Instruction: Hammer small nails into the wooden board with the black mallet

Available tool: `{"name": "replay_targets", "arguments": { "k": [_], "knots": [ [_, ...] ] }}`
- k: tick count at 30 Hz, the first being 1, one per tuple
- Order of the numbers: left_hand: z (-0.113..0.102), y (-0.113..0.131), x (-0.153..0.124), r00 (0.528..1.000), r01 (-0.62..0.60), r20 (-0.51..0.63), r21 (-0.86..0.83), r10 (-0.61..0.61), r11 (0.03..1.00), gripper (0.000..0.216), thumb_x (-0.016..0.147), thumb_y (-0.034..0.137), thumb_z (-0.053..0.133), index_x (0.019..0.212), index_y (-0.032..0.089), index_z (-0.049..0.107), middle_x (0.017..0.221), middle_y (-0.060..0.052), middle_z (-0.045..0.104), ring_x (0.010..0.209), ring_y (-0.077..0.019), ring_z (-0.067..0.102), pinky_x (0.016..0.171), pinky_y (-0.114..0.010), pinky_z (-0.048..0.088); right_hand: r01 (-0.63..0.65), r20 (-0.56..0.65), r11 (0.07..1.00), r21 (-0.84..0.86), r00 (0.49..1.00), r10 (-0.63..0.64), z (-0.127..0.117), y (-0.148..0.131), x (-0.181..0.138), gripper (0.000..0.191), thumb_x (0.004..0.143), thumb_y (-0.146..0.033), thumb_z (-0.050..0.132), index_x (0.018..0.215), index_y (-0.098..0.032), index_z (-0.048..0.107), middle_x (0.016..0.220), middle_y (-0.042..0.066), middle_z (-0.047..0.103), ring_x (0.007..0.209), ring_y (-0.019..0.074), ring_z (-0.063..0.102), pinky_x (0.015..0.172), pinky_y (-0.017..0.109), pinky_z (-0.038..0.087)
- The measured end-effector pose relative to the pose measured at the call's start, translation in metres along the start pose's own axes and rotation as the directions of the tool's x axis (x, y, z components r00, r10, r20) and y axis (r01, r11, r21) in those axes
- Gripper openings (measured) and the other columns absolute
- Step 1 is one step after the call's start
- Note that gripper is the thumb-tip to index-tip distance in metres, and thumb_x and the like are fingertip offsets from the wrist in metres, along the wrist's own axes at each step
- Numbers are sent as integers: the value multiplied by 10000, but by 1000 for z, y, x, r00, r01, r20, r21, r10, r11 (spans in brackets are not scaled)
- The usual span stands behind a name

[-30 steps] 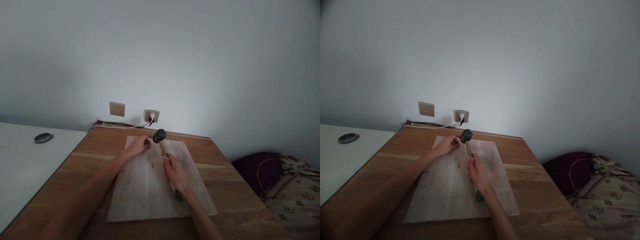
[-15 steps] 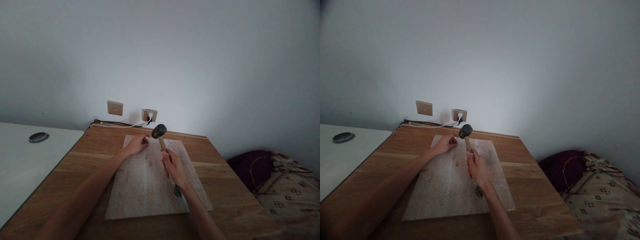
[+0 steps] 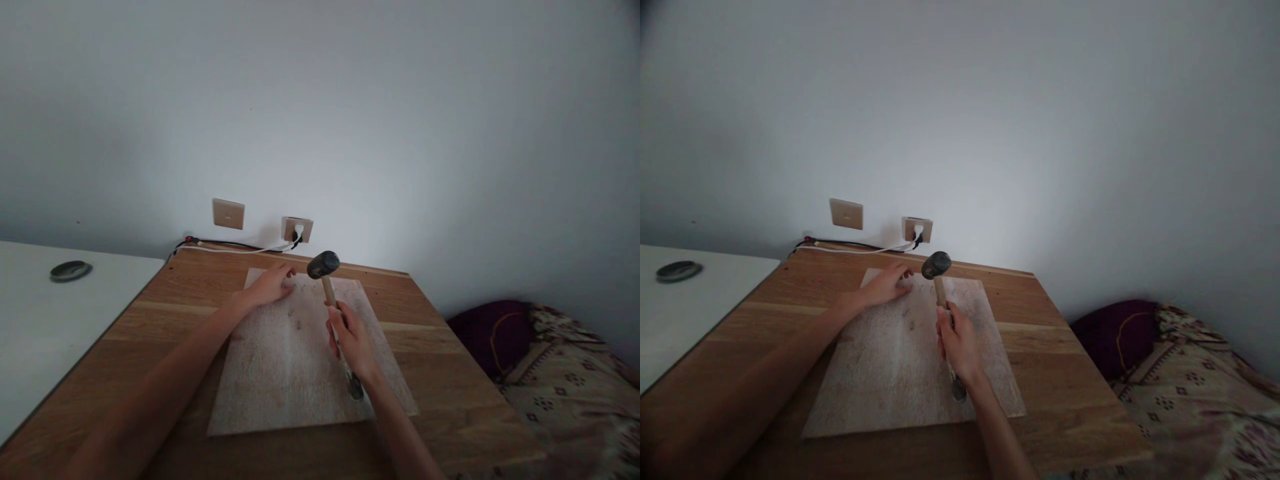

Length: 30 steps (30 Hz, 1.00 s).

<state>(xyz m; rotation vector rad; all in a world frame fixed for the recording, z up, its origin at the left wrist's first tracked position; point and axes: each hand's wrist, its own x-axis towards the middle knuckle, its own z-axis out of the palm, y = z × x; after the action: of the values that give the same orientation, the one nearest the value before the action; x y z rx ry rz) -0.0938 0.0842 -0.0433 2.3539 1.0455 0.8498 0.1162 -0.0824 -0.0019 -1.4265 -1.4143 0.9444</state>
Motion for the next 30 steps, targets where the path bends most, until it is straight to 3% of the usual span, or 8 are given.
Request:
{"name": "replay_targets", "arguments": {
  "k": [2, 5, 7, 9, 13, 18, 24, 30],
  "knots": [
    [-16, 16, -1, 994, -68, 92, 140, 56, 988, 330, 737, 129, 685, 1059, 166, 624, 1154, -103, 625, 1054, -257, 626, 886, -350, 504, -27, -4, 1000, 17, 1000, 27, -2, 9, -5, 481, 961, -624, 480, 1092, -176, 596, 622, -81, 490, 355, 83, 437, 300, 190, 355],
    [-34, 43, -5, 925, -169, 372, 206, 83, 964, 260, 716, 135, 700, 967, 186, 660, 1027, -55, 641, 911, -229, 629, 772, -306, 478, -53, 0, 998, 16, 999, 53, -3, 26, -9, 494, 954, -641, 479, 1058, -176, 604, 604, -82, 486, 342, 85, 429, 290, 192, 343],
    [-35, 55, -9, 872, -216, 481, 201, 96, 956, 247, 702, 116, 695, 931, 208, 688, 972, -30, 662, 879, -224, 632, 734, -294, 457, -63, 11, 998, 14, 998, 63, -4, 33, -10, 496, 952, -653, 475, 1013, -179, 610, 583, -82, 483, 336, 85, 424, 290, 192, 340],
    [-30, 62, -12, 848, -236, 519, 192, 105, 953, 217, 692, 109, 696, 880, 217, 706, 944, -21, 680, 874, -227, 638, 708, -291, 441, -65, 22, 998, 10, 998, 65, -4, 36, -10, 499, 957, -655, 469, 993, -179, 614, 560, -83, 478, 333, 86, 421, 296, 190, 339],
    [-20, 62, -13, 862, -193, 502, 204, 67, 960, 101, 701, 115, 691, 763, 193, 707, 848, -26, 685, 781, -208, 627, 649, -290, 410, -48, 32, 999, 2, 998, 48, -4, 32, -10, 493, 970, -625, 471, 1065, -164, 618, 548, -86, 486, 331, 85, 420, 300, 183, 328],
    [-29, 40, -7, 901, -78, 432, 84, 35, 993, 112, 682, 96, 661, 741, 183, 697, 775, -2, 688, 704, -166, 615, 621, -262, 411, -42, 53, 999, 6, 998, 42, -3, 30, -11, 489, 974, -603, 470, 1115, -154, 604, 556, -95, 470, 331, 81, 408, 291, 180, 324],
    [-37, -10, -2, 988, 83, 140, -152, -62, 985, 309, 757, 179, 644, 1052, 192, 736, 886, -18, 759, 786, -173, 677, 723, -265, 498, -66, 46, 997, 40, 997, 64, -3, 34, -10, 515, 954, -635, 484, 1109, -159, 607, 590, -91, 477, 333, 78, 416, 282, 183, 341],
    [-22, -19, -3, 997, 70, 55, -163, -62, 984, 133, 811, 274, 686, 895, 197, 755, 882, -30, 771, 811, -178, 676, 794, -291, 522, -74, 43, 996, 57, 997, 72, -3, 34, -11, 509, 953, -638, 495, 1101, -167, 623, 601, -80, 490, 340, 77, 419, 283, 180, 340]
  ]
}}
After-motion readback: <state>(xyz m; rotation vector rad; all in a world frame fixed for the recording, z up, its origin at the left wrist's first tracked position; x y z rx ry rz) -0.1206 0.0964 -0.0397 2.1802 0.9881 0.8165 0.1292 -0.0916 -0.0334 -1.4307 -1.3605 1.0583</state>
